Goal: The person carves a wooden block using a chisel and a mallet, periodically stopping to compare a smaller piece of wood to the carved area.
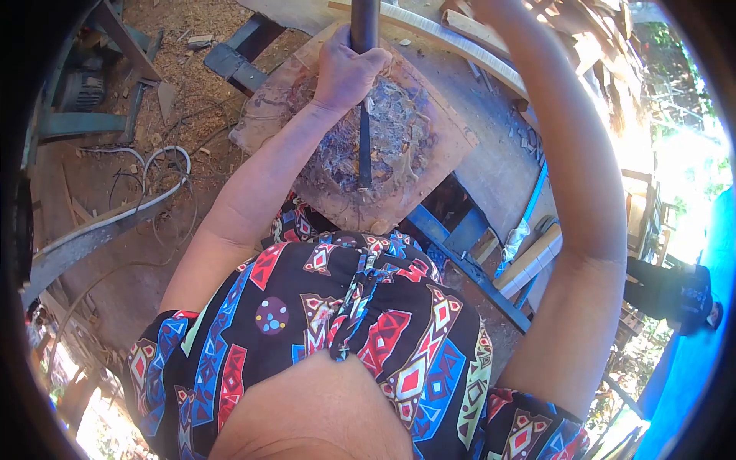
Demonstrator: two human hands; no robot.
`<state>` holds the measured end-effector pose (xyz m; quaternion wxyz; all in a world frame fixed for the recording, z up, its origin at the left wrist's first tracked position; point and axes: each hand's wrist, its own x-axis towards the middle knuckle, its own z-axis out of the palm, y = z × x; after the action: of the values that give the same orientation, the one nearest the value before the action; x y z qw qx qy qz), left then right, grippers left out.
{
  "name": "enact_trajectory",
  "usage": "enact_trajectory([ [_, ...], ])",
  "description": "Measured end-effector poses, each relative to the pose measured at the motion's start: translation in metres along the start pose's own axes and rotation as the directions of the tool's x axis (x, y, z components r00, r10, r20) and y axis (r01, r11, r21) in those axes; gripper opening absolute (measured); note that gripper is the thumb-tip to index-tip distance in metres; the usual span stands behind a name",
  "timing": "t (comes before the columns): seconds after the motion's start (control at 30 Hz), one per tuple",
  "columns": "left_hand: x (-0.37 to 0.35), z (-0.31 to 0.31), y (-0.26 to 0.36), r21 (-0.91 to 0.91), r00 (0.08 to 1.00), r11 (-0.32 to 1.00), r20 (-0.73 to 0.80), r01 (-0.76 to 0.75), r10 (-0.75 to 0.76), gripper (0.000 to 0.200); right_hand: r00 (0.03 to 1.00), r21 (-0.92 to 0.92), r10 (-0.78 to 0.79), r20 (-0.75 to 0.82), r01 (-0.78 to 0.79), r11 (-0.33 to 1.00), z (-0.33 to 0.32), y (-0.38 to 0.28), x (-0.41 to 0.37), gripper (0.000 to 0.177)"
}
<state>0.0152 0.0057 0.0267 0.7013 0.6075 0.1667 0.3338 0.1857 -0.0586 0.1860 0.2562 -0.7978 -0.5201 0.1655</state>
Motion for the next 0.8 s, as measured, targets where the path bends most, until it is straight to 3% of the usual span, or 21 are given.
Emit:
enact_trajectory([
  [0.07,0.0,0.002,0.0,0.136,0.999,0.991,-0.051,0.018,-0.011,0.021,0.914,0.145,0.401,0.06,-0.406,0.902,0.026,-0.038,-0.022,0.049],
  [0.1,0.0,0.002,-0.001,0.138,0.999,0.99,-0.048,0.022,-0.016,0.021,0.855,0.091,0.476,0.206,-0.501,0.861,0.002,-0.054,-0.022,0.049],
  [0.13,0.0,0.001,-0.002,0.09,0.999,0.996,-0.03,0.015,-0.012,0.021,0.908,0.161,0.393,0.147,-0.414,0.896,-0.001,-0.056,-0.027,0.045],
  [0.17,-0.001,0.001,-0.001,0.039,1.0,0.999,-0.011,0.011,-0.011,0.021,0.99,0.025,0.028,0.14,-0.031,0.999,-0.003,-0.035,-0.033,0.038],
  [0.23,-0.007,0.001,0.014,0.001,1.0,1.0,-0.004,0.026,-0.026,0.022,0.923,-0.119,-0.34,0.178,0.363,0.924,0.003,-0.01,-0.047,0.033],
  [0.27,-0.007,0.001,0.019,-0.03,0.999,0.999,0.001,0.044,-0.044,0.022,0.999,0.263,-0.026,0.029,0.018,0.965,0.009,-0.001,-0.057,0.027],
  [0.3,-0.007,0.001,0.019,-0.028,0.999,0.999,0.003,0.045,-0.045,0.022,0.946,0.633,0.322,0.025,-0.264,0.728,0.018,0.002,-0.067,0.024],
  [0.4,-0.01,-0.001,0.015,-0.112,1.0,0.994,0.017,0.003,-0.001,0.024,0.901,0.613,0.432,0.043,-0.365,0.701,0.049,-0.009,-0.096,0.028],
  [0.47,-0.005,-0.003,0.004,-0.016,1.0,1.0,0.007,0.015,-0.015,0.026,0.883,0.631,0.469,-0.003,-0.362,0.686,0.05,0.002,-0.095,0.03],
  [0.53,-0.004,-0.003,0.001,-0.017,0.999,0.999,0.035,0.034,-0.033,0.026,0.956,0.702,0.289,-0.048,-0.173,0.691,0.033,0.03,-0.08,0.029],
  [0.57,-0.004,-0.002,0.0,-0.017,0.998,0.999,0.05,0.047,-0.047,0.027,0.87,0.768,0.475,-0.13,-0.214,0.603,0.02,-0.03,-0.066,0.024],
  [0.63,-0.002,-0.002,-0.005,-0.013,0.998,1.0,0.05,0.027,-0.026,0.027,0.876,0.816,0.397,-0.275,-0.006,0.578,-0.001,-0.038,-0.038,0.019],
  [0.67,-0.001,-0.002,-0.006,-0.01,0.999,1.0,0.046,0.004,-0.004,0.026,0.845,0.813,0.366,-0.389,0.128,0.569,-0.002,-0.04,-0.025,0.019],
  [0.7,-0.001,-0.002,-0.005,-0.008,0.999,1.0,0.045,0.002,-0.002,0.026,0.846,0.813,0.364,-0.389,0.13,0.568,0.001,-0.036,-0.013,0.019],
  [0.77,-0.002,-0.002,-0.002,0.008,0.999,1.0,0.05,0.017,-0.018,0.025,0.846,0.558,0.494,-0.202,-0.315,0.768,0.005,-0.029,0.002,0.021],
  [0.8,-0.001,-0.001,-0.004,0.009,0.999,1.0,0.052,0.016,-0.017,0.025,0.985,0.279,0.174,-0.002,-0.166,0.946,0.013,-0.026,-0.005,0.024],
])
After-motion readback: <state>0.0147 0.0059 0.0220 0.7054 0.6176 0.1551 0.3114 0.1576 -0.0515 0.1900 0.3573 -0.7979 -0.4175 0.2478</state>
